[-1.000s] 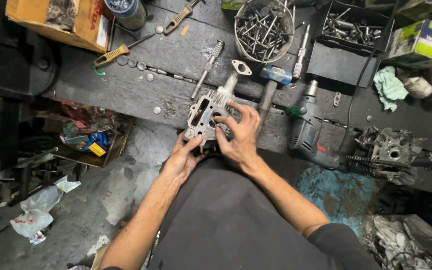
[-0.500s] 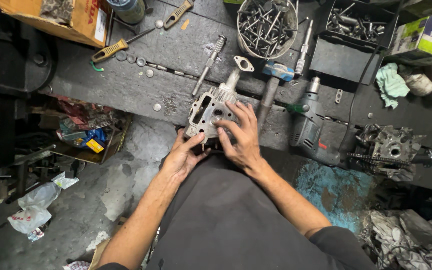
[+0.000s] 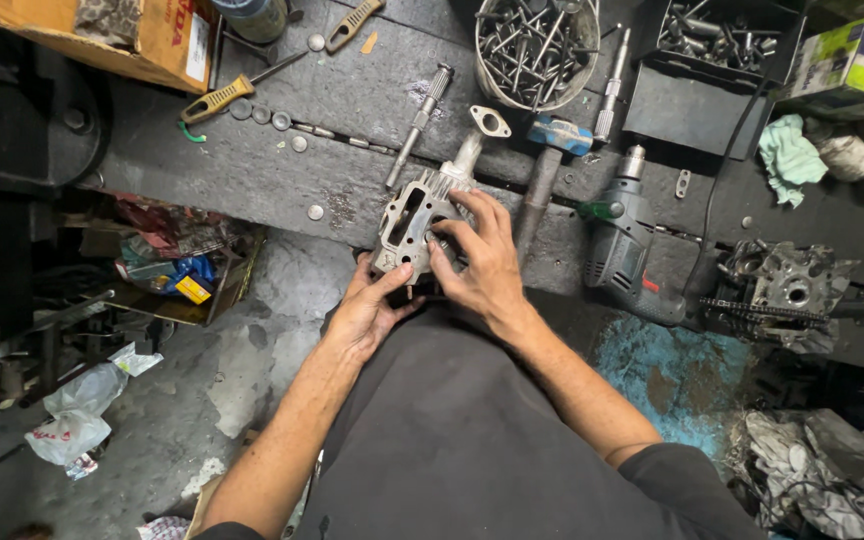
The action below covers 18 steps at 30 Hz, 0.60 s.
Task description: The person sits at a cluttered workbench and uses a hammer and a metal drift to drive a component out of a small engine cylinder head, striking it repeatedly. They then set the hammer aside, handle the head and a gasket-like part, fit the head onto the cylinder block, and pick up another tool to continue working on the assembly.
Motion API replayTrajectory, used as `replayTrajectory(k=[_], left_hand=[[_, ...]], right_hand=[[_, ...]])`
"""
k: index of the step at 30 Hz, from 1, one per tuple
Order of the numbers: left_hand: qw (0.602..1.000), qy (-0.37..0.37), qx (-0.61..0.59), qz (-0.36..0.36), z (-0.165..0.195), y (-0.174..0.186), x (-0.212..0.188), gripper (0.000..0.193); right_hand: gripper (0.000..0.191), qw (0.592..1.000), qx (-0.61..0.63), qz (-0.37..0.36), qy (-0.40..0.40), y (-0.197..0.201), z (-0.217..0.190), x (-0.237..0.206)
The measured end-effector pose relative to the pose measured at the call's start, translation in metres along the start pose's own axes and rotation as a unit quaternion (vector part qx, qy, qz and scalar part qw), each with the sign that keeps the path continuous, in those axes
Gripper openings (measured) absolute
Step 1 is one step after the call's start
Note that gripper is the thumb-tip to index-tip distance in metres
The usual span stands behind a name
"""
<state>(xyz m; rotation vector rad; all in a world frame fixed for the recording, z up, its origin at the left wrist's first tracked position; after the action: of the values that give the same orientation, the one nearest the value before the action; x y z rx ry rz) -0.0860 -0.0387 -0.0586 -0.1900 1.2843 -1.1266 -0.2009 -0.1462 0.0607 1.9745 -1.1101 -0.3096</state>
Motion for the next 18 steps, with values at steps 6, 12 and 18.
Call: replayTrajectory(k=[6,12,18], left_hand=[[1.000,0.003,-0.001,0.001,0.0015,-0.0012,-0.0007,0.065],[1.000,0.004,0.000,-0.007,0.0028,-0.0021,-0.0008,0.067],[1.000,0.011,0.005,0.001,0.0020,0.0006,0.0001,0.068]], right_hand=[[0.023,1.000,0.002,-0.002,-0.010,-0.0006,0.0026,-0.0018],[0.023,1.000,0.010,0.001,-0.021,-0.0032,0.0023,-0.0027],[0.022,1.000,0.017,-0.003,-0.026,-0.0044,0.0080,-0.0053]])
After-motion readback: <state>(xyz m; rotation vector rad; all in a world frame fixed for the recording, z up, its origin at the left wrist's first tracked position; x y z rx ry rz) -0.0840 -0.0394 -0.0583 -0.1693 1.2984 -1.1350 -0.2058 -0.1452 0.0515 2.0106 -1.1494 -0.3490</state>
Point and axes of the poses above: each hand's wrist, its own x-axis towards the middle knuckle, its own y-axis out of the back of the hand, z = x × y, the point moved 8 cm from there along x, towards the middle knuckle, and after that the axes turned 6 degrees about -z, right-handed, at the moved point
